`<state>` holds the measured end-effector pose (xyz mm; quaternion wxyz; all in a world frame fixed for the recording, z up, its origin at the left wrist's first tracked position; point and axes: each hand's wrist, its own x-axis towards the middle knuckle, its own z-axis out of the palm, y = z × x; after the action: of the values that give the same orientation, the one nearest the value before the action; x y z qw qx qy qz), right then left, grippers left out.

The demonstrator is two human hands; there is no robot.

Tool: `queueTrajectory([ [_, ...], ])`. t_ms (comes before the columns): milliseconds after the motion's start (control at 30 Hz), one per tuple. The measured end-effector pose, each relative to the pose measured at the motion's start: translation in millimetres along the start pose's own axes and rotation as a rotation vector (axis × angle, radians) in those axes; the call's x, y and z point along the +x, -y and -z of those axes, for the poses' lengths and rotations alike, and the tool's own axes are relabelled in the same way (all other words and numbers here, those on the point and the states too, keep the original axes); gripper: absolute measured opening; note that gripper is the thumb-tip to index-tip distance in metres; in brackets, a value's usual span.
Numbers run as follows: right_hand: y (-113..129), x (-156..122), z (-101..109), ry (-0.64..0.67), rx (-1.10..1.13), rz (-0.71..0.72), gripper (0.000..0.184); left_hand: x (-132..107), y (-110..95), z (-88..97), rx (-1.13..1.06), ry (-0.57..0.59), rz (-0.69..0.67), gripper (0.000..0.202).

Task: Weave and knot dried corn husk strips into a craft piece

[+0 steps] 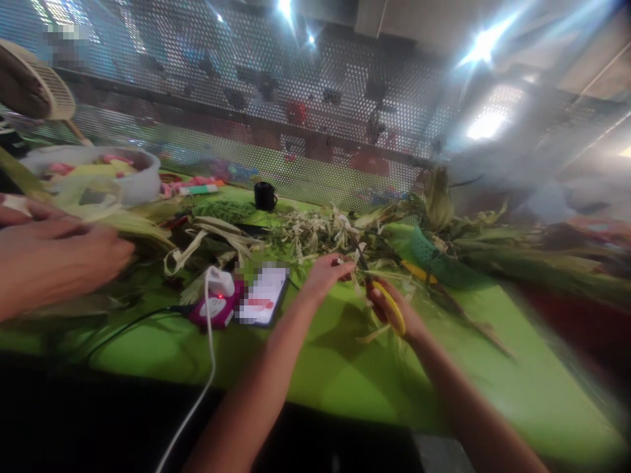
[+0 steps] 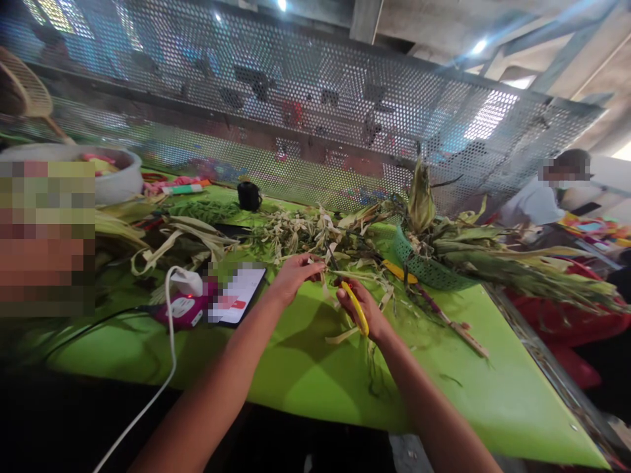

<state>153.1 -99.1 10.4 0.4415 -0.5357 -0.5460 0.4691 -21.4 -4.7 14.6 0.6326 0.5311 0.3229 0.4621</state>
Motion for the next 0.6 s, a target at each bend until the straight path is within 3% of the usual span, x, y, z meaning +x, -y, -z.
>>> queueTrajectory([
  [367,9.4,1.6,-7.9,-0.03,-0.018,-0.032,0.049,1.7,0.8,1.0,-0.06,-0.013,0.032,0.025],
  [600,0.6,2.1,10.6,0.008,0.017,-0.005,0.051,0.6,-8.0,2.6,-0.249,-0.137,0.057,0.033],
])
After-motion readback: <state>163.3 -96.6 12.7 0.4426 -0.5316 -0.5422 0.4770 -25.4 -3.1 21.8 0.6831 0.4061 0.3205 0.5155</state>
